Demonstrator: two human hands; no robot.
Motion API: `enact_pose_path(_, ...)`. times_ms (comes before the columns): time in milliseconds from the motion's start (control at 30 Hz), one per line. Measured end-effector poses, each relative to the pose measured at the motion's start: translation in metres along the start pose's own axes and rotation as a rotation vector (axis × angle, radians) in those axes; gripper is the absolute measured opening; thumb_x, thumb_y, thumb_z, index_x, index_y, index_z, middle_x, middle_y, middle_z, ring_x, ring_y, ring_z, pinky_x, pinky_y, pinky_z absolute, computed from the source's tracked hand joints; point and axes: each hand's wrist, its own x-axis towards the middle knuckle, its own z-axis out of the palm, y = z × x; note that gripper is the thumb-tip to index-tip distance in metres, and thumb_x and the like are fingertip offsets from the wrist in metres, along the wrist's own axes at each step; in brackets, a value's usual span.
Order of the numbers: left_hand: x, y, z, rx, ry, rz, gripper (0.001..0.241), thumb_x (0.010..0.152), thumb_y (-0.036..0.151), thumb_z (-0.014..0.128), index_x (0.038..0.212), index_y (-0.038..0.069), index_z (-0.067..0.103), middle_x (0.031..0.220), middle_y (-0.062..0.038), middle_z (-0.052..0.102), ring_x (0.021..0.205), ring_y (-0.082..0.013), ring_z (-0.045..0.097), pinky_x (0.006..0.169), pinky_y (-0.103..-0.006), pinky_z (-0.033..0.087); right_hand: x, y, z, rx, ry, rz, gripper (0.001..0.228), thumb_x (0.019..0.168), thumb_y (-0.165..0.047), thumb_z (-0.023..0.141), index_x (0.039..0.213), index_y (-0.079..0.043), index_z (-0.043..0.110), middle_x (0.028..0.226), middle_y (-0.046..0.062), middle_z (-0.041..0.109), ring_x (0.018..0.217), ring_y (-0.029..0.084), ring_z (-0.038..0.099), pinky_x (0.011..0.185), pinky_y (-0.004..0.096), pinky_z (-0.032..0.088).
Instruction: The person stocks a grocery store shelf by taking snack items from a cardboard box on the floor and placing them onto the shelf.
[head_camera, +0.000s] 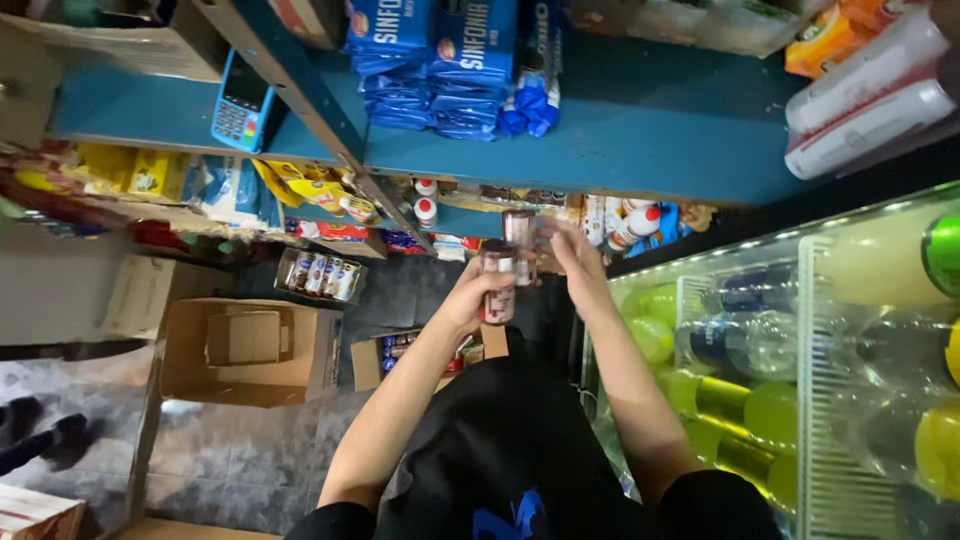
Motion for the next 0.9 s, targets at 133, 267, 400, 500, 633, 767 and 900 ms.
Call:
enact_pose_path(133, 0.001, 0.005, 0.036, 0.499, 0.046, 0.087, 0.041, 0.082, 0.004, 0.097, 0.121, 0.006, 0.085, 0.110, -0.014, 0.083, 0.101, -0.0227, 0.077, 0.093, -0.0436, 0.062, -0.024, 0.049, -0.004, 0.474, -0.103, 0.216, 0.069, 0.118, -0.054, 0.053, 0.170, -0.008, 0.049, 0.163, 0.018, 0.059, 0.150, 0.036, 0.058, 0.110, 0.054, 0.057)
enact_pose_path(267, -0.008, 0.018, 0.077, 0.539, -0.015, 0.072, 0.042, 0.079, 0.000, 0.099, 0.118, 0.005, 0.086, 0.105, -0.013, 0.084, 0.101, -0.0190, 0.079, 0.091, -0.0412, 0.064, -0.017, 0.069, -0.013, 0.746, 0.226, 0.379, 0.041, 0.107, -0.019, 0.080, 0.146, -0.012, 0.070, 0.127, 0.010, 0.074, 0.119, 0.029, 0.077, 0.104, 0.055, 0.065)
enact_pose_path(400, -0.018, 0.018, 0.111, 0.313, 0.182, 0.086, 0.041, 0.074, -0.001, 0.098, 0.110, 0.000, 0.079, 0.094, -0.016, 0.080, 0.084, -0.0228, 0.076, 0.082, -0.0458, 0.062, -0.009, 0.077, -0.039, 0.852, 0.190, 0.383, 0.015, 0.108, -0.022, 0.079, 0.118, -0.011, 0.076, 0.109, 0.016, 0.084, 0.095, 0.035, 0.086, 0.073, 0.051, 0.073)
enact_pose_path(500, -0.013, 0.012, 0.072, 0.206, 0.174, 0.036, 0.035, 0.091, 0.008, 0.088, 0.117, 0.003, 0.065, 0.103, -0.014, 0.079, 0.092, -0.0255, 0.077, 0.083, -0.0491, 0.063, 0.007, 0.081, -0.058, 0.798, 0.120, 0.327, 0.024, 0.108, -0.024, 0.078, 0.127, -0.010, 0.072, 0.109, 0.024, 0.082, 0.091, 0.041, 0.085, 0.067, 0.052, 0.071)
enact_pose_path(633, -0.005, -0.013, 0.007, 0.114, 0.027, 0.035, 0.041, 0.091, 0.008, 0.086, 0.126, -0.006, 0.072, 0.119, -0.029, 0.080, 0.109, -0.0447, 0.079, 0.093, -0.0683, 0.066, 0.045, 0.035, -0.067, 0.663, 0.115, 0.197, 0.048, 0.100, -0.012, 0.083, 0.145, -0.011, 0.067, 0.125, 0.014, 0.076, 0.109, 0.032, 0.078, 0.086, 0.048, 0.067)
enact_pose_path(767, -0.005, -0.018, -0.003, 0.107, 0.008, -0.020, 0.044, 0.087, 0.010, 0.086, 0.125, -0.008, 0.073, 0.117, -0.031, 0.079, 0.107, -0.0471, 0.078, 0.083, -0.0700, 0.069, 0.139, 0.047, -0.086, 0.507, 0.156, -0.116, 0.073, 0.101, -0.006, 0.088, 0.164, -0.002, 0.051, 0.146, 0.015, 0.068, 0.130, 0.026, 0.069, 0.111, 0.041, 0.059)
enact_pose_path(900, -0.006, -0.025, -0.011, 0.102, -0.001, -0.022, 0.045, 0.089, 0.009, 0.084, 0.128, -0.010, 0.072, 0.121, -0.034, 0.078, 0.108, -0.0496, 0.079, 0.081, -0.0695, 0.069, 0.242, 0.038, -0.081, 0.224, 0.210, -0.221, 0.070, 0.092, -0.005, 0.097, 0.152, -0.007, 0.061, 0.135, 0.007, 0.075, 0.122, 0.018, 0.072, 0.109, 0.032, 0.061)
